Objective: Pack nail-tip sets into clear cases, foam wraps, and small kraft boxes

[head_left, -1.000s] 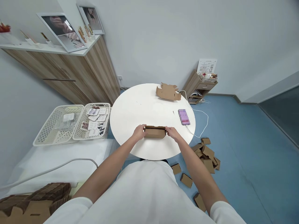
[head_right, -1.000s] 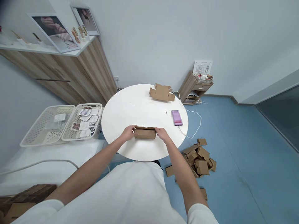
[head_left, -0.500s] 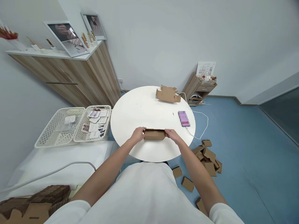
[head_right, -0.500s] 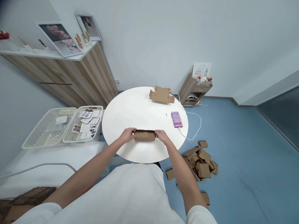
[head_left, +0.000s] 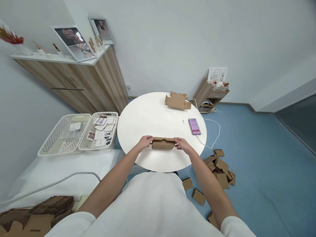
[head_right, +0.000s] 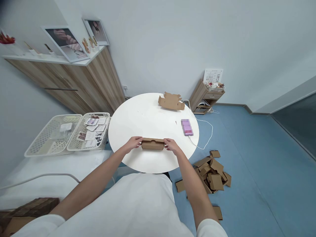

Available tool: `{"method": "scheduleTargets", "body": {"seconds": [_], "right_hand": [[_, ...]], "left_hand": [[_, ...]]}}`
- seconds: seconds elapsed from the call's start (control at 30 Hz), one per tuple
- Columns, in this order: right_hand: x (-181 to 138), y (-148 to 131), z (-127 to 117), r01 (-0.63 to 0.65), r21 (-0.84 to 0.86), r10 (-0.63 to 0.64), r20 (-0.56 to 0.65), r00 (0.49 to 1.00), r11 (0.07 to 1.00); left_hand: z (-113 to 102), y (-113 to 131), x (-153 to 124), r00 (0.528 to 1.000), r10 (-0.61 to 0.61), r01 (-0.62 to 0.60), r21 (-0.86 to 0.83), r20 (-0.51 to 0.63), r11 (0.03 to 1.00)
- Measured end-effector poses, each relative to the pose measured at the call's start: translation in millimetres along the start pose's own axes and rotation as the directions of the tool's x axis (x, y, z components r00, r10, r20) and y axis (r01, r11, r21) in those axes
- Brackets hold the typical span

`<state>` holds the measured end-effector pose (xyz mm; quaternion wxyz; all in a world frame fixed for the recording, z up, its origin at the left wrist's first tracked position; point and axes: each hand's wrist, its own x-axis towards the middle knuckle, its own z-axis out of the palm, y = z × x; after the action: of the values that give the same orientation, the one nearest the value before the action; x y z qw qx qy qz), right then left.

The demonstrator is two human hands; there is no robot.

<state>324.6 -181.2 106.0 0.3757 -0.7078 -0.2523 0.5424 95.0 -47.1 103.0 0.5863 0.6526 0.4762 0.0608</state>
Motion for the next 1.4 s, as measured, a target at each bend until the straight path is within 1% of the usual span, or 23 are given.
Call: {"method": "scheduleTargets", "body": {"seconds": [0.07,0.13,0.23,0.37,0.43,0.5,0.6,0.7,0.77,0.87,1.03,1.13,1.2,1.3,1.4], "right_hand": [[0,4,2,-0.01,-0.01,0.009,-0.017,1.0,1.0],[-1,9,6,-0.009,-0.027,0.008,-0.029,1.0,1.0],[-4,15,13,0.024,-0.038,-0.027,-0.071,0.997,0.999],[-5,18,18,0.05,-0.039,-0.054,-0.109,0.993,0.998],[-3,19,19,0.077,-0.058,-0.084,-0.13,0.988,0.995],[-3,22,22,0.13,-0.077,-0.142,-0.181,0.973,0.989],[-4,32,30,0.214,-0.043,-0.218,-0.249,0.944,0.976],[-10,46,43,0.245,0.026,-0.228,-0.279,0.933,0.969],[-15,56,51,0.239,0.037,-0.216,-0.312,0.925,0.97],[-20,69,59,0.209,0.007,-0.19,-0.388,0.902,0.978],[-23,85,65,0.061,-0.103,-0.105,-0.498,0.861,0.993],[-24,86,63,-0.024,-0.145,-0.058,-0.533,0.844,0.989],[-23,83,61,-0.079,-0.198,-0.036,-0.518,0.855,0.977],[-21,77,56,-0.147,-0.289,0.005,-0.441,0.898,0.946],[-16,71,50,-0.186,-0.297,0.069,-0.363,0.929,0.937]], "left_hand": [[0,-4,2,0.998,-0.055,0.055,-0.036,0.01,0.998],[2,-9,3,0.998,-0.059,0.06,-0.038,0.032,0.997],[4,-16,4,0.998,-0.013,0.015,-0.046,0.053,0.999],[6,-22,6,0.998,0.057,-0.054,-0.068,0.041,0.996],[8,-24,7,0.996,0.084,-0.084,-0.04,-0.005,0.996],[11,-27,7,0.991,0.118,-0.119,-0.012,-0.064,0.993],[20,-36,3,0.975,0.175,-0.178,-0.013,-0.135,0.984],[32,-48,-4,0.96,0.204,-0.208,0.003,-0.193,0.978],[40,-56,-9,0.957,0.223,-0.224,0.018,-0.186,0.975],[51,-67,-15,0.962,0.228,-0.227,0.026,-0.147,0.974],[63,-73,-15,0.969,0.129,-0.119,0.058,-0.21,0.991],[65,-71,-13,0.975,0.085,-0.067,0.095,-0.204,0.993],[64,-68,-12,0.984,0.056,-0.032,0.143,-0.168,0.989],[61,-64,-10,0.993,0.024,0.005,0.241,-0.115,0.971],[58,-60,-8,0.997,-0.008,0.029,0.284,-0.076,0.958]]}}
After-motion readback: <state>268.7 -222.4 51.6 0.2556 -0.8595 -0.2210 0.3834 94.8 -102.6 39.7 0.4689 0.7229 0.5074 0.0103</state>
